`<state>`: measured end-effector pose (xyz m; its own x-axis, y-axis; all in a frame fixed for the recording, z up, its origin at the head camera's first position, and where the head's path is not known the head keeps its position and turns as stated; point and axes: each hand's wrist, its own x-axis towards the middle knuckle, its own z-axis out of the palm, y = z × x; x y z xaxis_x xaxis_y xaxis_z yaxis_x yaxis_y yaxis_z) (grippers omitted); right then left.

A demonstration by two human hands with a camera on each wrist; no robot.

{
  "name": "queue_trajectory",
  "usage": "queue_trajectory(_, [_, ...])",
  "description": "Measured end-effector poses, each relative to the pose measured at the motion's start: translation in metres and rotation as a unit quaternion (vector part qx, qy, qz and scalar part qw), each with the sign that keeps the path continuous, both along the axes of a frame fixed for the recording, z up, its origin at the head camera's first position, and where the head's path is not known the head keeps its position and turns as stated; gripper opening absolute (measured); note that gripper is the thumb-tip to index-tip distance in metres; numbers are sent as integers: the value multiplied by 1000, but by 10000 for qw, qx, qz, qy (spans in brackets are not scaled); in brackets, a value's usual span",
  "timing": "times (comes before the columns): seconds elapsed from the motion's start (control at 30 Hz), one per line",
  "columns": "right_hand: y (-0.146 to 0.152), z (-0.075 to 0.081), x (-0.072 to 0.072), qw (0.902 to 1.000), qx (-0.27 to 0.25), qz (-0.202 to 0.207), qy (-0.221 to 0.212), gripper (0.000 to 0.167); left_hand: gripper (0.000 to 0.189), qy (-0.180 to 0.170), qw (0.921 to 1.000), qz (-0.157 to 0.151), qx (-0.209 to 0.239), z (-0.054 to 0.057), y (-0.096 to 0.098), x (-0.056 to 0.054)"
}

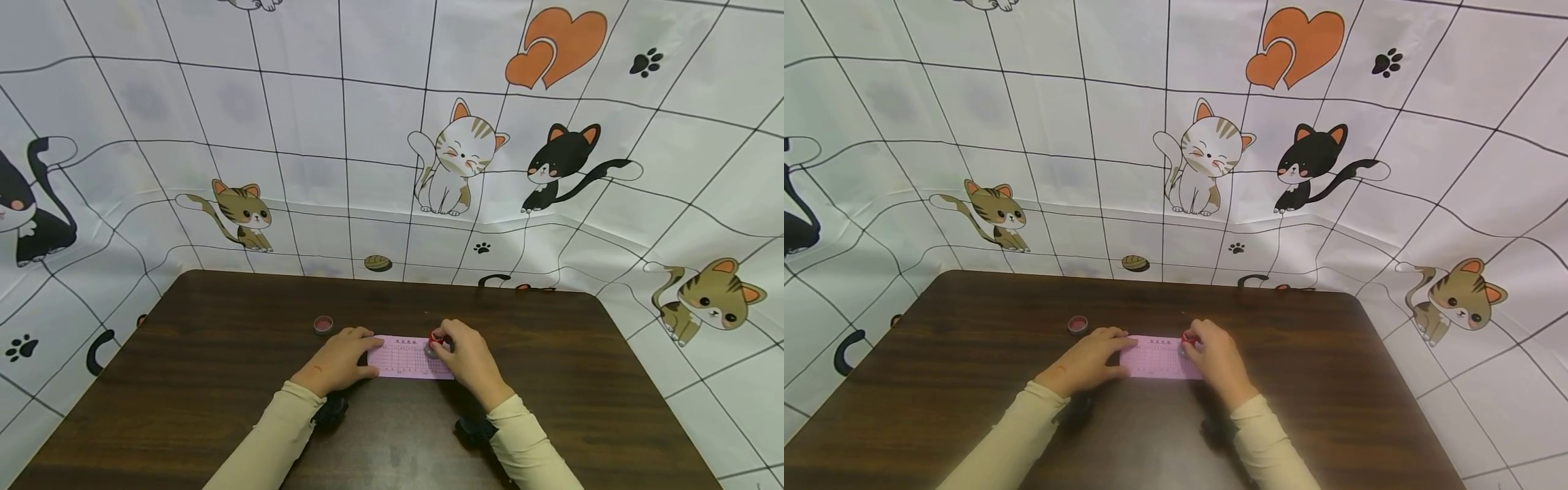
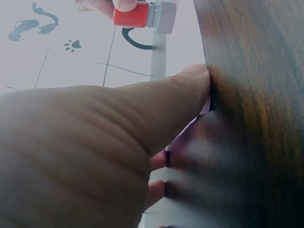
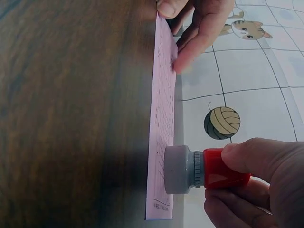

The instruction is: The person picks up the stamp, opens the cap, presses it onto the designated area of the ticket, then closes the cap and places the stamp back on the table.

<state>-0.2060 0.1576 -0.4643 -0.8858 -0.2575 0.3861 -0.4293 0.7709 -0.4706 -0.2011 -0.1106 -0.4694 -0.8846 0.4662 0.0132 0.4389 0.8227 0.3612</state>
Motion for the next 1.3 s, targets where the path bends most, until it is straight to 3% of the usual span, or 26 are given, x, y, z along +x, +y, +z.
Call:
queue_trajectory(0.6, [0,1,0,9998,148,-16,-89,20,51,-20,9999,72,-82,1,0,1])
queue_trajectory(1.3, [-2,2,2,9999,-36,-72,-98,17,52,25,9999,61,-85,2,0,2])
